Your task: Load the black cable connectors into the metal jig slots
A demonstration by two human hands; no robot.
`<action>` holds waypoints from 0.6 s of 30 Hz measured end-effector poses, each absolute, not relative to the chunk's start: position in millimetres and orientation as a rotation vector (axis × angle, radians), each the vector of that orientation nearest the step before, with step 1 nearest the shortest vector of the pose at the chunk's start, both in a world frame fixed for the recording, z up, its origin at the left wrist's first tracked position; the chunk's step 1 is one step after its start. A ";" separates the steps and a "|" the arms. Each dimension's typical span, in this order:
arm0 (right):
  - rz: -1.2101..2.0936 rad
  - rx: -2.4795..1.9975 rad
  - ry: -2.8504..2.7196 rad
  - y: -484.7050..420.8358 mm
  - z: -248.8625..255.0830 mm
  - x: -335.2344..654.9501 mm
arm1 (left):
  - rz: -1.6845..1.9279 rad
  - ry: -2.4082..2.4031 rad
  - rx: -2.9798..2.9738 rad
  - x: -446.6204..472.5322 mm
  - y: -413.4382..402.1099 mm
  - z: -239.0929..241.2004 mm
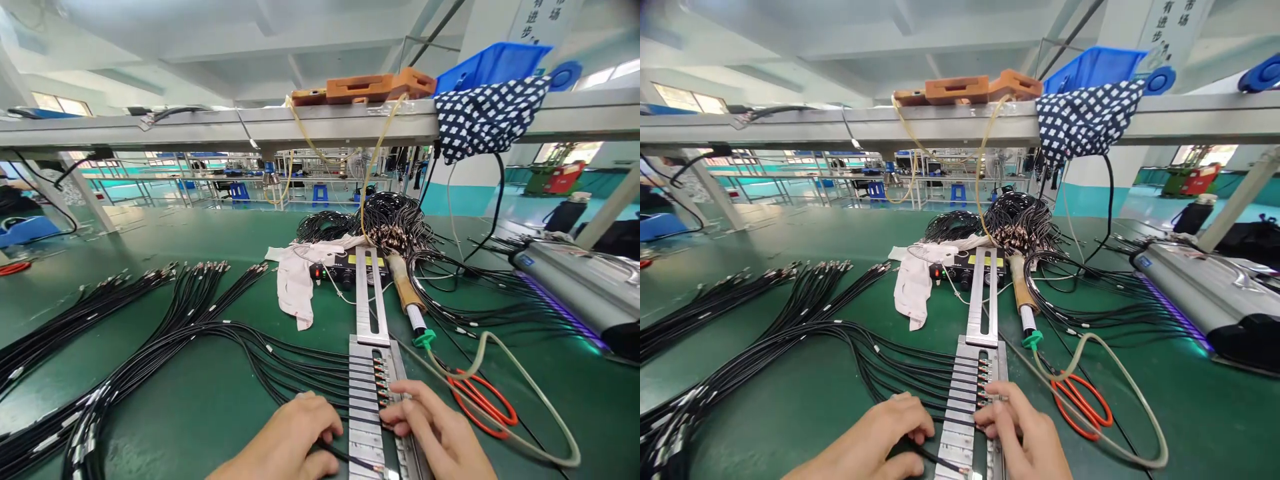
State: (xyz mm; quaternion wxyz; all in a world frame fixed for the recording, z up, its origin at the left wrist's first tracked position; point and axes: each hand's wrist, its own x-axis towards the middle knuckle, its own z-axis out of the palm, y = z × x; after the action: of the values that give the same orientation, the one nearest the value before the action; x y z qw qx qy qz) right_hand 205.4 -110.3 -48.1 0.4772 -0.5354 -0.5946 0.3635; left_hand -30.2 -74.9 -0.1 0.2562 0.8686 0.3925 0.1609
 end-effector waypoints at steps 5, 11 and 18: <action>0.949 -1.325 -1.209 -108.0 -44.7 200.1 | 0.609 0.990 2.343 -29.3 -67.3 -26.4; 0.888 -1.311 -1.098 -108.2 -39.0 202.0 | 0.872 0.935 2.531 -22.1 -62.6 -56.5; 0.848 -1.332 -1.146 -109.7 -36.1 203.5 | 0.449 0.982 2.934 -17.7 -66.4 -33.6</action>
State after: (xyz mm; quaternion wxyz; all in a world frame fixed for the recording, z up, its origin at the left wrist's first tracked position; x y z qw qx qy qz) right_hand 203.5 -109.7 -36.1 0.5609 -0.5652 -0.4863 0.3598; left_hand -17.7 -66.4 -33.6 0.0075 0.9385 0.3140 0.1436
